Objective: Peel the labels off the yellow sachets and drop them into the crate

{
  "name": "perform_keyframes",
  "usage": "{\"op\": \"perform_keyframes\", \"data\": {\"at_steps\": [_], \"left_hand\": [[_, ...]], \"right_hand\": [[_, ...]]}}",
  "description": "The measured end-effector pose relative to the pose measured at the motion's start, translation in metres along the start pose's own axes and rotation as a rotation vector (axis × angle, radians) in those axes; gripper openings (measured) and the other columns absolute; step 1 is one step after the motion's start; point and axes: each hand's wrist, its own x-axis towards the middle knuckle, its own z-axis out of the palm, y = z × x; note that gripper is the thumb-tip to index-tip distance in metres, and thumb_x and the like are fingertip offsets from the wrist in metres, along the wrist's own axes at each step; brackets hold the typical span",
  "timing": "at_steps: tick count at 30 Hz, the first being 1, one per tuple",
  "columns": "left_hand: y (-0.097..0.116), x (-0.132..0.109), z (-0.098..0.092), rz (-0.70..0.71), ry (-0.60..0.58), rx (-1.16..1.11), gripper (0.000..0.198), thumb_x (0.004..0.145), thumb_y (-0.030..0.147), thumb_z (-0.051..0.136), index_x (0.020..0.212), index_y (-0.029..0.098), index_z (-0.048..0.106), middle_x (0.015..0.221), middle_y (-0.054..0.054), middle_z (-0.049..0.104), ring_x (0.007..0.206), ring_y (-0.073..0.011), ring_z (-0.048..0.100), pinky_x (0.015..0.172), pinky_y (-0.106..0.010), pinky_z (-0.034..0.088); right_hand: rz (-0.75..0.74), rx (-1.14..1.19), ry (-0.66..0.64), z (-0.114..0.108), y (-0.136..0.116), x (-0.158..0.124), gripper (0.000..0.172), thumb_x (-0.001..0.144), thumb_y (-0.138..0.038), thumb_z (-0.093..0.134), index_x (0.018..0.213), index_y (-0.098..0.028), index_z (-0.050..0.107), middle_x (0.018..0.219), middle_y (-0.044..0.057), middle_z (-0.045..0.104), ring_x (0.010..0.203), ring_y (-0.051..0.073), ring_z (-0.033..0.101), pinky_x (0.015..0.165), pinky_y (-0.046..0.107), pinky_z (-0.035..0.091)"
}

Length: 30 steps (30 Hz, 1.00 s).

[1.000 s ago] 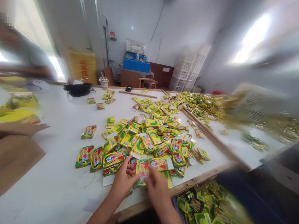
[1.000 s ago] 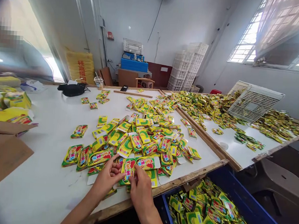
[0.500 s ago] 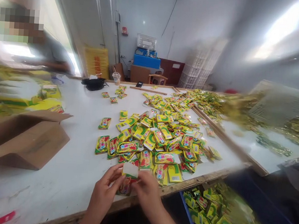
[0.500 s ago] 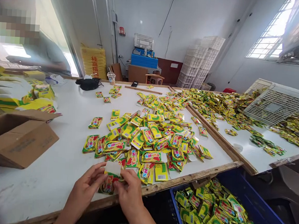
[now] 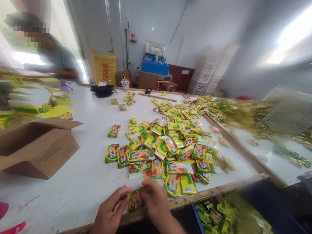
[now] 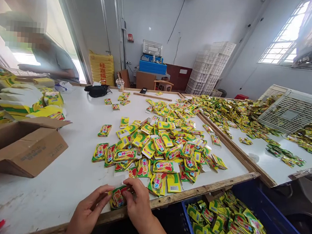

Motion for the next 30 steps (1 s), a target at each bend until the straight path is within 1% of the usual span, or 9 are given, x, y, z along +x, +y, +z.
{"op": "perform_keyframes", "data": {"at_steps": [3, 6, 9, 12, 14, 17, 20, 24, 30], "left_hand": [[0.009, -0.003, 0.001, -0.032, 0.069, -0.032, 0.021, 0.084, 0.039, 0.065, 0.092, 0.022, 0.075, 0.096, -0.003, 0.076, 0.091, -0.0228, 0.072, 0.079, -0.024, 0.058], [0.009, -0.008, 0.008, -0.133, 0.237, -0.184, 0.03, 0.078, 0.038, 0.073, 0.105, 0.025, 0.068, 0.092, -0.001, 0.077, 0.085, -0.0204, 0.073, 0.074, -0.022, 0.059], [0.003, -0.009, 0.01, -0.171, 0.212, -0.271, 0.038, 0.078, 0.036, 0.073, 0.114, 0.028, 0.065, 0.1, 0.0, 0.078, 0.092, -0.0196, 0.073, 0.081, -0.023, 0.059], [-0.005, -0.006, 0.007, -0.1, 0.135, -0.137, 0.027, 0.08, 0.036, 0.072, 0.106, 0.028, 0.074, 0.106, 0.0, 0.077, 0.098, -0.0205, 0.072, 0.09, -0.025, 0.056], [-0.007, -0.005, 0.006, -0.034, 0.174, -0.058, 0.024, 0.08, 0.036, 0.071, 0.103, 0.03, 0.076, 0.106, 0.001, 0.077, 0.098, -0.0205, 0.073, 0.092, -0.026, 0.056], [-0.005, -0.003, 0.009, 0.02, 0.238, 0.0, 0.025, 0.081, 0.037, 0.07, 0.104, 0.031, 0.076, 0.107, 0.001, 0.077, 0.098, -0.0214, 0.073, 0.093, -0.029, 0.056], [0.005, -0.001, 0.013, -0.078, 0.25, -0.029, 0.026, 0.081, 0.041, 0.069, 0.102, 0.028, 0.077, 0.107, 0.0, 0.077, 0.101, -0.0238, 0.071, 0.094, -0.033, 0.056], [0.02, 0.006, 0.013, -0.231, 0.127, -0.234, 0.029, 0.079, 0.041, 0.071, 0.103, 0.024, 0.074, 0.108, -0.002, 0.076, 0.103, -0.025, 0.07, 0.092, -0.032, 0.057], [0.02, 0.011, 0.009, -0.212, 0.059, -0.299, 0.032, 0.081, 0.036, 0.071, 0.11, 0.021, 0.071, 0.106, -0.005, 0.076, 0.097, -0.0249, 0.072, 0.084, -0.03, 0.06]], "right_hand": [[-0.072, -0.105, -0.214, -0.016, -0.014, 0.013, 0.022, 0.085, -0.008, 0.058, 0.1, -0.024, 0.064, 0.095, 0.002, 0.066, 0.089, 0.019, 0.061, 0.079, 0.028, 0.048], [-0.103, -0.131, -0.323, -0.028, -0.024, 0.021, 0.018, 0.09, -0.01, 0.055, 0.092, -0.024, 0.067, 0.09, 0.001, 0.067, 0.088, 0.017, 0.061, 0.081, 0.028, 0.047], [-0.01, -0.029, -0.217, -0.03, -0.023, 0.023, 0.027, 0.086, -0.01, 0.064, 0.108, -0.026, 0.065, 0.089, -0.001, 0.067, 0.082, 0.016, 0.063, 0.075, 0.025, 0.049], [-0.043, 0.023, -0.218, -0.026, -0.02, 0.025, 0.038, 0.086, -0.012, 0.065, 0.12, -0.03, 0.065, 0.096, 0.001, 0.069, 0.086, 0.016, 0.065, 0.078, 0.026, 0.051], [-0.099, 0.032, -0.237, -0.022, -0.019, 0.026, 0.027, 0.089, -0.017, 0.064, 0.111, -0.031, 0.072, 0.098, 0.002, 0.071, 0.089, 0.017, 0.066, 0.082, 0.028, 0.05], [-0.043, 0.073, -0.141, -0.019, -0.022, 0.028, 0.014, 0.087, -0.027, 0.069, 0.098, -0.028, 0.078, 0.089, 0.003, 0.075, 0.082, 0.018, 0.068, 0.079, 0.028, 0.052], [0.067, 0.107, -0.122, -0.02, -0.025, 0.03, 0.013, 0.086, -0.031, 0.069, 0.092, -0.027, 0.08, 0.083, 0.003, 0.077, 0.078, 0.019, 0.069, 0.074, 0.029, 0.054], [0.183, 0.154, -0.14, -0.025, -0.028, 0.033, 0.015, 0.079, -0.032, 0.075, 0.092, -0.026, 0.08, 0.084, 0.003, 0.078, 0.079, 0.021, 0.07, 0.07, 0.029, 0.054], [0.308, 0.212, -0.085, -0.023, -0.03, 0.035, 0.013, 0.069, -0.023, 0.079, 0.082, -0.024, 0.081, 0.077, 0.002, 0.077, 0.072, 0.02, 0.07, 0.062, 0.026, 0.053]]}}
